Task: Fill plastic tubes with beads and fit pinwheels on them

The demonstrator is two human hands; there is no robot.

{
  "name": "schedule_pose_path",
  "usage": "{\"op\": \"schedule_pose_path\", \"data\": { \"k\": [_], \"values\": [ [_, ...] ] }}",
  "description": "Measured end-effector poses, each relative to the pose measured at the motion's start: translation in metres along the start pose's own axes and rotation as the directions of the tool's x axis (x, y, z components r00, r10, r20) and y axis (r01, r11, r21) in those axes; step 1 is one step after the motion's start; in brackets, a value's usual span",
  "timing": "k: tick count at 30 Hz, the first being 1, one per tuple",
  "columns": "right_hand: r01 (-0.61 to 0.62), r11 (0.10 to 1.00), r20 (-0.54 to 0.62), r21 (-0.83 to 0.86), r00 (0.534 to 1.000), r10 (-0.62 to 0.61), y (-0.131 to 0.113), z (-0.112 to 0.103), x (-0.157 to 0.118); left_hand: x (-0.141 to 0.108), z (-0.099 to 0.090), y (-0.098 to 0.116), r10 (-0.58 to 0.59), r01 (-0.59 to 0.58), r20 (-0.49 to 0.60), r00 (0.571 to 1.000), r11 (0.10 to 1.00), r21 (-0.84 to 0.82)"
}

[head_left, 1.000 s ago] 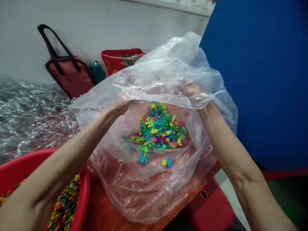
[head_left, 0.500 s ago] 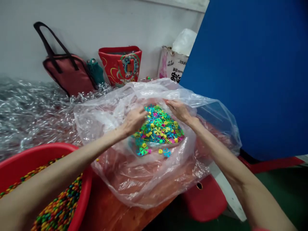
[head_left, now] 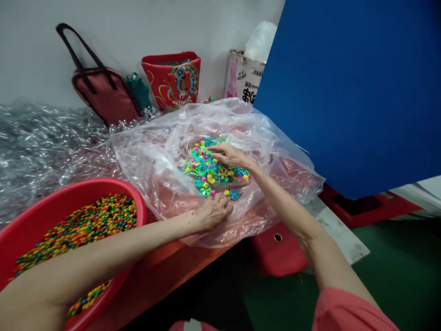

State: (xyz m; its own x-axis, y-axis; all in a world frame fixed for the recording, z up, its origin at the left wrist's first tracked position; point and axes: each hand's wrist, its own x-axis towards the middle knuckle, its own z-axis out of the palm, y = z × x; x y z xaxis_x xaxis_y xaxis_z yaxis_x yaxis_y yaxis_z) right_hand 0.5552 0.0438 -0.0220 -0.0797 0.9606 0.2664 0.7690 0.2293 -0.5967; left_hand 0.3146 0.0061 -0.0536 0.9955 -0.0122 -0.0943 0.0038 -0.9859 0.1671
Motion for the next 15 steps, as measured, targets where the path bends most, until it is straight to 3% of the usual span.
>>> {"op": "schedule_pose_path", "data": {
  "k": [5,8,11,13,15],
  "values": [
    [-0.03,0.998,-0.134,-0.063,0.991,0.021,-0.012,0.002,-0.033,-0.019,0.006,0.023,-0.063,0.049,0.101,0.993,0.99,0.135],
    [-0.171,0.967,-0.19,-0.189,0.972,0.134,-0.012,0.025,-0.054,-0.026,0.015,0.029,-0.079,0.065,0.084,0.993,0.984,0.164],
    [-0.41,0.864,-0.327,-0.293,0.892,0.312,-0.015,0.057,-0.067,-0.029,0.02,0.031,-0.077,0.064,0.079,0.994,0.985,0.162],
    [-0.444,0.849,-0.351,-0.288,0.873,0.338,-0.022,0.075,-0.071,-0.03,0.022,0.03,-0.062,0.051,0.066,0.996,0.987,0.153],
    [-0.373,0.887,-0.31,-0.272,0.906,0.286,-0.029,0.085,-0.072,-0.031,0.023,0.029,-0.047,0.041,0.037,0.998,0.988,0.151]
  ]
}}
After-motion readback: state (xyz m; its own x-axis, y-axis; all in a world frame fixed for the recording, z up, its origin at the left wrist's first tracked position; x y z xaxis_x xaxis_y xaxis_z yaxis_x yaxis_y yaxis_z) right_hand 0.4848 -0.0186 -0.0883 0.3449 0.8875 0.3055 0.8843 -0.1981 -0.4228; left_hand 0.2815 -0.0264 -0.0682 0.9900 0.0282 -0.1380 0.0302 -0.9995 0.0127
